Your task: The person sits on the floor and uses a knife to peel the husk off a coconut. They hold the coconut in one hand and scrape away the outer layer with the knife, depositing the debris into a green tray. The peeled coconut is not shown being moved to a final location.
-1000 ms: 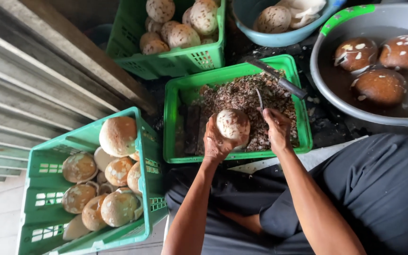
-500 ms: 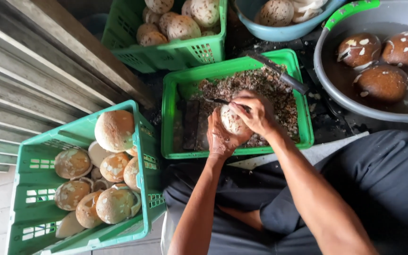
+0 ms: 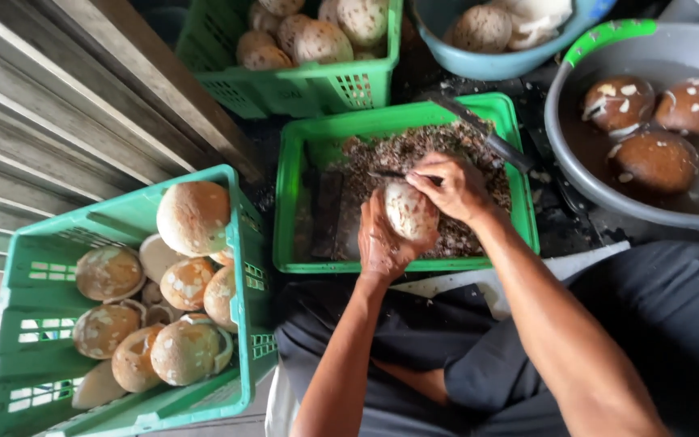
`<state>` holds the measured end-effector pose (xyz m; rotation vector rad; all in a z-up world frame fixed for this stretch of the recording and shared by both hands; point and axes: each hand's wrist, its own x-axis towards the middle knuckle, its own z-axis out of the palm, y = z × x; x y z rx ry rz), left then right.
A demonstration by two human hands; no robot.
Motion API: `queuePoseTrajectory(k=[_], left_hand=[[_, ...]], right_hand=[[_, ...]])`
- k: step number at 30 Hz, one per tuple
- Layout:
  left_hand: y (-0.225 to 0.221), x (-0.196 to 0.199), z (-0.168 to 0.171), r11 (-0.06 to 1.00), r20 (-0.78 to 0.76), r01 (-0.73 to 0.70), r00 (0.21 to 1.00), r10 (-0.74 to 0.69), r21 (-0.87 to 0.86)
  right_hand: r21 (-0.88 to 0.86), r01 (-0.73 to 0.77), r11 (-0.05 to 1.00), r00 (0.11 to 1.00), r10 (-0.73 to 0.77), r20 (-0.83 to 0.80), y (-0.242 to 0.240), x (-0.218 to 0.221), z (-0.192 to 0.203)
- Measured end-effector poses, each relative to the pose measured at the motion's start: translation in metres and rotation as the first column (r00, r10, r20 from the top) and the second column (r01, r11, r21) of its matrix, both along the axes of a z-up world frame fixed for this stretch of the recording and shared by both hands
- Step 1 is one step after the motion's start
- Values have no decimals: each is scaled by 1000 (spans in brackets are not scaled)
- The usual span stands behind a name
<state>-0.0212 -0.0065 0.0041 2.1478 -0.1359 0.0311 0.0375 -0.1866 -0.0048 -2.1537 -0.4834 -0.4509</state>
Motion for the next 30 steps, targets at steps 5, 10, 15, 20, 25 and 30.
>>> queuePoseTrajectory(k=[5, 10, 15, 20, 25, 30], left_hand=[[-7, 2, -8, 997, 54, -64, 997, 62, 35], [-8, 10, -21, 999, 59, -41, 997, 40, 21], [-4, -3, -15, 997, 26, -57, 998, 55, 53], [-1, -16, -40, 996, 44, -90, 995, 89, 14], [-9, 3, -46, 992, 58, -115, 992, 112, 44], [-19, -7, -6, 985, 64, -157, 986, 152, 77]], right_hand=[[-11, -78, 997, 997, 78, -11, 15, -22, 9], [134, -96, 986, 995, 99, -19, 6, -8, -17], [186, -37, 982, 996, 52, -79, -4, 4, -36], [110, 60, 992, 996, -52, -78, 22, -42, -8], [261, -20, 965, 998, 34, -49, 22, -39, -4], [136, 50, 989, 993, -64, 103, 18, -30, -3]])
